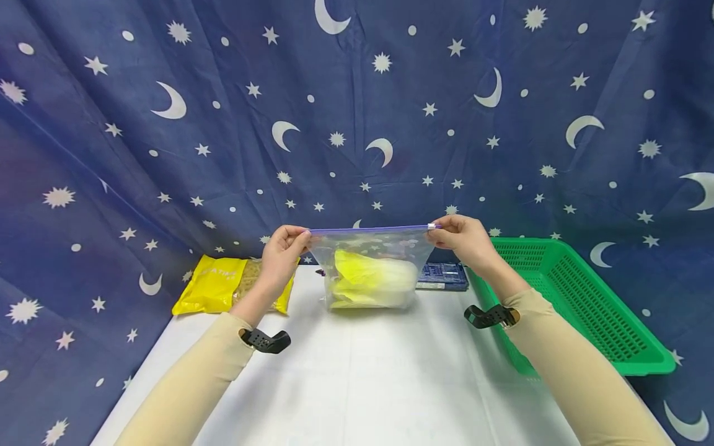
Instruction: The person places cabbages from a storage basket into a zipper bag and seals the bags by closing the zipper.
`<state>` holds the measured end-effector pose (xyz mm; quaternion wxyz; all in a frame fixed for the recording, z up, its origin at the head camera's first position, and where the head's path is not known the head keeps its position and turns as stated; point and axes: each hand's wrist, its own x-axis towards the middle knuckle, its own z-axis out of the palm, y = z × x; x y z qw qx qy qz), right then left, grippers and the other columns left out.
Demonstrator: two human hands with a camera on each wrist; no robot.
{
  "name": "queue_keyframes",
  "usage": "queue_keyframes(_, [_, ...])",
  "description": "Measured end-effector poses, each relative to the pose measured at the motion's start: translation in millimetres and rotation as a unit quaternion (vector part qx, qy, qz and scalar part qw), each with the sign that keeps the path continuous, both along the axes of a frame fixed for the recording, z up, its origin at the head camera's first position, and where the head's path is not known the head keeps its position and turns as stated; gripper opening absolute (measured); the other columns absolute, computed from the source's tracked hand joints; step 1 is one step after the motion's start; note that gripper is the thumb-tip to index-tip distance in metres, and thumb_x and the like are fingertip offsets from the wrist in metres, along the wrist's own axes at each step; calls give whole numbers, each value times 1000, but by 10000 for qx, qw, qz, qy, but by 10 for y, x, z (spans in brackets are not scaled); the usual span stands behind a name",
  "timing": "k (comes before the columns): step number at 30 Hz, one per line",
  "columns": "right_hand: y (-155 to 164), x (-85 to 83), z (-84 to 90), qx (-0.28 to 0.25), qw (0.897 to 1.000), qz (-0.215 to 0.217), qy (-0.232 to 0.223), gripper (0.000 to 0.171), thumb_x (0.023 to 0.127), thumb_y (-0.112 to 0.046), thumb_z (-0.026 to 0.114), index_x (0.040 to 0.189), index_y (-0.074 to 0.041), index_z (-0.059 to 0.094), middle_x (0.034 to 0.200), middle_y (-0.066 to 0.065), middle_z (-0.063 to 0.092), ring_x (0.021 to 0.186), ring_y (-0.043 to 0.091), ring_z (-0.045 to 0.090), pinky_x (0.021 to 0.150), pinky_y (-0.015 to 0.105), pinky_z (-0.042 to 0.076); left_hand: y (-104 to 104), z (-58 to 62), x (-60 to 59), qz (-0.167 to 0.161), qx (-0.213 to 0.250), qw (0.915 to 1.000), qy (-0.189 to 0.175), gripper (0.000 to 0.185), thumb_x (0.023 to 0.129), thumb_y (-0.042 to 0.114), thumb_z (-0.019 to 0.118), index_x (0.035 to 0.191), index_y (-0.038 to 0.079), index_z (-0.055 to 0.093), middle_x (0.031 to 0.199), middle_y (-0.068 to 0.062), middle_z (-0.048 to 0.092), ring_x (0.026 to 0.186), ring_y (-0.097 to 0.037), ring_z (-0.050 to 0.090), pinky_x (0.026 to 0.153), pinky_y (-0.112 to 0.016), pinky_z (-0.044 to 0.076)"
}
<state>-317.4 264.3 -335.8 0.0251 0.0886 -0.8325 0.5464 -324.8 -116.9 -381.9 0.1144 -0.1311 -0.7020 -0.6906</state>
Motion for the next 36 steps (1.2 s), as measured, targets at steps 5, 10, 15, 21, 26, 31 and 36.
queue_keyframes(5, [-42, 58, -61, 153, 9998, 133, 40, 25, 101, -23, 68, 118, -4, 68, 118, 12, 72, 111, 26, 68, 95, 32, 57, -90, -78, 58, 65, -74, 9997, -245, 28, 103, 24, 64, 119, 2, 59, 116, -13, 71, 106, -15, 66, 102, -37, 53])
queue_keyframes(10, [-9, 200, -88, 507, 9983, 268, 57, 23, 100, -25, 69, 116, -8, 69, 117, 9, 73, 109, 25, 69, 92, 35, 59, -190, -123, 191, -161, -294, 9992, -212, 28, 104, 19, 62, 120, -3, 58, 114, -15, 69, 104, -14, 67, 98, -30, 55])
queue_keyframes(15, [28, 408, -132, 614, 9970, 479, -44, 22, 100, -24, 69, 116, -9, 69, 116, 8, 73, 107, 24, 70, 91, 36, 59, -323, -158, 356, -542, -775, 9948, -381, 31, 104, 22, 63, 120, -3, 58, 113, -19, 68, 108, -20, 68, 98, -28, 55])
queue_keyframes(21, [59, 689, -242, 846, 9934, 778, 15, 17, 102, -15, 65, 116, -6, 69, 112, 8, 74, 104, 23, 71, 91, 38, 59, -472, -221, 574, -928, -1654, 9797, -645, 28, 103, 30, 64, 116, 6, 63, 110, -10, 73, 105, -24, 67, 83, -28, 59])
queue_keyframes(26, [72, 892, -372, 841, 9904, 1085, -157, 16, 102, -9, 62, 116, -3, 68, 110, 9, 73, 101, 24, 71, 89, 33, 60, -547, -274, 745, -1330, -2184, 9636, -786, 28, 101, 35, 66, 114, 11, 65, 108, -3, 76, 103, -22, 67, 85, -32, 55])
queue_keyframes(31, [78, 1027, -517, 855, 9880, 1245, -337, 12, 101, -7, 63, 111, -4, 69, 106, 8, 73, 97, 24, 72, 85, 29, 61, -575, -362, 881, -1700, -2348, 9524, -946, 27, 100, 36, 67, 113, 12, 66, 106, -3, 75, 97, -20, 65, 85, -31, 52])
queue_keyframes(36, [59, 1154, -692, 1074, 9808, 1609, -261, 10, 101, -6, 63, 105, -10, 70, 102, 4, 74, 96, 21, 72, 83, 29, 60, -604, -481, 1017, -2066, -2459, 9402, -1132, 22, 101, 31, 66, 111, 11, 67, 100, -4, 74, 84, -17, 58, 70, -28, 47])
